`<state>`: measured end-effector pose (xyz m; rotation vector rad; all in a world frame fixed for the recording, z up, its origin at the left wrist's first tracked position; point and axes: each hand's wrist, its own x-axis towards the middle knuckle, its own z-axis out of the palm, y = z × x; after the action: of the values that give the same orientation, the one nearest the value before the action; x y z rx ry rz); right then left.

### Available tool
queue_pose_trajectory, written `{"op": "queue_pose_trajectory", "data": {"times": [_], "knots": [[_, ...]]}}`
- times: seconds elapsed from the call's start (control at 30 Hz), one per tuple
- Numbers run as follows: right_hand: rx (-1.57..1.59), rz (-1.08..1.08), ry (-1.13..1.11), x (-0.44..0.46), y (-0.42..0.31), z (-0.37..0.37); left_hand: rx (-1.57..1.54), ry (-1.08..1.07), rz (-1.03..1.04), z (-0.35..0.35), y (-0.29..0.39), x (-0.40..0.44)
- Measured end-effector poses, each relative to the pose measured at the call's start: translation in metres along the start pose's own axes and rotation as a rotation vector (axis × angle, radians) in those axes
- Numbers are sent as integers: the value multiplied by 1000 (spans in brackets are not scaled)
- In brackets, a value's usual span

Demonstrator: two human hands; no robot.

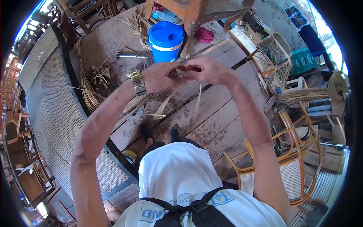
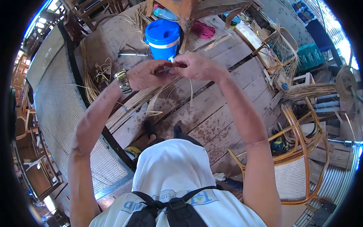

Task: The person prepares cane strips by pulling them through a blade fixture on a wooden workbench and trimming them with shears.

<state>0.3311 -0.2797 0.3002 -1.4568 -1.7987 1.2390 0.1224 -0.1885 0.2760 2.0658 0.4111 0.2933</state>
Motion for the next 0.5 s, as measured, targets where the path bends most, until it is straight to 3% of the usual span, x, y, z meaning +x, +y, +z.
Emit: {"op": "queue_pose_trajectory", "data": {"times": [0.07, 0.17, 0.3, 0.37, 0.5], "knots": [[27, 12, 8, -22, 2, -10, 162, -9, -96, -15, -2, -1], [131, 52, 89, -52, 37, -21, 120, 31, -281, -65, 0, -25], [166, 81, 246, -33, 43, -7, 69, 123, -239, -57, 3, -19], [208, 29, 263, -13, 21, 2, -70, 237, 13, -25, 5, -3], [302, -113, 242, 5, -9, -2, -181, 21, -165, -29, 22, -3]]}}
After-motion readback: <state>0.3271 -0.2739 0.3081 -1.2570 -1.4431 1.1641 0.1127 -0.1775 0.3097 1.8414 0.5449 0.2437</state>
